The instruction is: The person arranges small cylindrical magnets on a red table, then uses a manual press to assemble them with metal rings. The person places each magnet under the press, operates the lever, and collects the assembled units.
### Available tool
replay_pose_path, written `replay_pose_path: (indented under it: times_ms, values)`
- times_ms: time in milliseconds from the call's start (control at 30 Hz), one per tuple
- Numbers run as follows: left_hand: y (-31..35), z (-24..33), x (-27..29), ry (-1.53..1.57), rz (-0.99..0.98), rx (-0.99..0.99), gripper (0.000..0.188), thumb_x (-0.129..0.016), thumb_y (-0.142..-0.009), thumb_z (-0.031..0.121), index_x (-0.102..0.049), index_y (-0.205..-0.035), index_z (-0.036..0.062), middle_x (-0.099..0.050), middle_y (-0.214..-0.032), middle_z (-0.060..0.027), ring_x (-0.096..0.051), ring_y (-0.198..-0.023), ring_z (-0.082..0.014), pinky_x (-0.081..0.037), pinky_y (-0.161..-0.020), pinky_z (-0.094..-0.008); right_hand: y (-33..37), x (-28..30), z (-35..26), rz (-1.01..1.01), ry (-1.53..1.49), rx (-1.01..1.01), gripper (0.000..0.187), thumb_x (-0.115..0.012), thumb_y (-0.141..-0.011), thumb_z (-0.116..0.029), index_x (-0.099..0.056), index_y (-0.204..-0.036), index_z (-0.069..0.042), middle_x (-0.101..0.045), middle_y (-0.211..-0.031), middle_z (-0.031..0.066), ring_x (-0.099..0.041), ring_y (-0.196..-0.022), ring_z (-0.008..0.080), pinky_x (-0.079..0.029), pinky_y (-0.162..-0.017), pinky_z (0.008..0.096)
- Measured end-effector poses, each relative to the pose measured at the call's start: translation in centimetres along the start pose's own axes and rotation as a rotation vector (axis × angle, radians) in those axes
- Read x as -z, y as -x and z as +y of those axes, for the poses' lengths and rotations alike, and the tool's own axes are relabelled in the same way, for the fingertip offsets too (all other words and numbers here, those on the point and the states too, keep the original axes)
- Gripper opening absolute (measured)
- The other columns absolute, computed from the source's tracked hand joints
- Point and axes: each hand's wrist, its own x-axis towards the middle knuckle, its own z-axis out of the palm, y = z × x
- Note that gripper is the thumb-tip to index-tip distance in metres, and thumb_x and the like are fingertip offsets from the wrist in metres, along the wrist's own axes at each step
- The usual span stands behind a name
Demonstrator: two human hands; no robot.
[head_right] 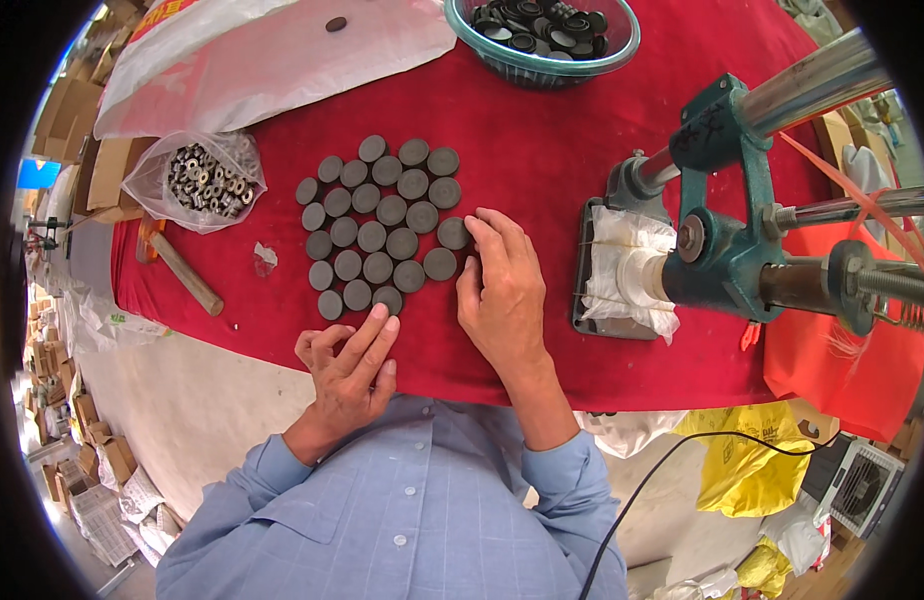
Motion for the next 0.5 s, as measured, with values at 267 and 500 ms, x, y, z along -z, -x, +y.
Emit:
replay_pose_path:
  times_ms: [267, 500]
  values:
    - [0.0, -0.3, 0.1, 0.121, 0.042, 0.041, 0.068, -0.074, -0.088, 0.019, -0.058, -0.152, 0.0024, -0.051, -0.162, -0.0139, -0.048, -0.13, -0.03, -0.033, -0.11, -0.0475, 0.2, 0.6, -0.2, -0.035, -0.057, 0.032, 0.056, -0.075, -0.082, 0.003, -0.062, -0.136, -0.001, -0.063, -0.14, 0.0183, -0.068, -0.116, 0.0365, -0.055, -0.101, 0.0474]
    - [-1.6, -2.3, 1.8, 0.124, -0.003, 0.338, 0.105, -0.08, -0.093, 0.041, -0.022, -0.169, -0.0012, -0.018, -0.174, -0.0291, -0.023, -0.159, -0.048, -0.021, -0.126, -0.0586, 0.2, 0.8, -0.3, -0.121, -0.086, 0.072, 0.072, -0.086, -0.078, -0.002, -0.056, -0.145, -0.003, -0.06, -0.146, 0.0175, -0.07, -0.108, 0.0308, -0.056, -0.098, 0.0435]
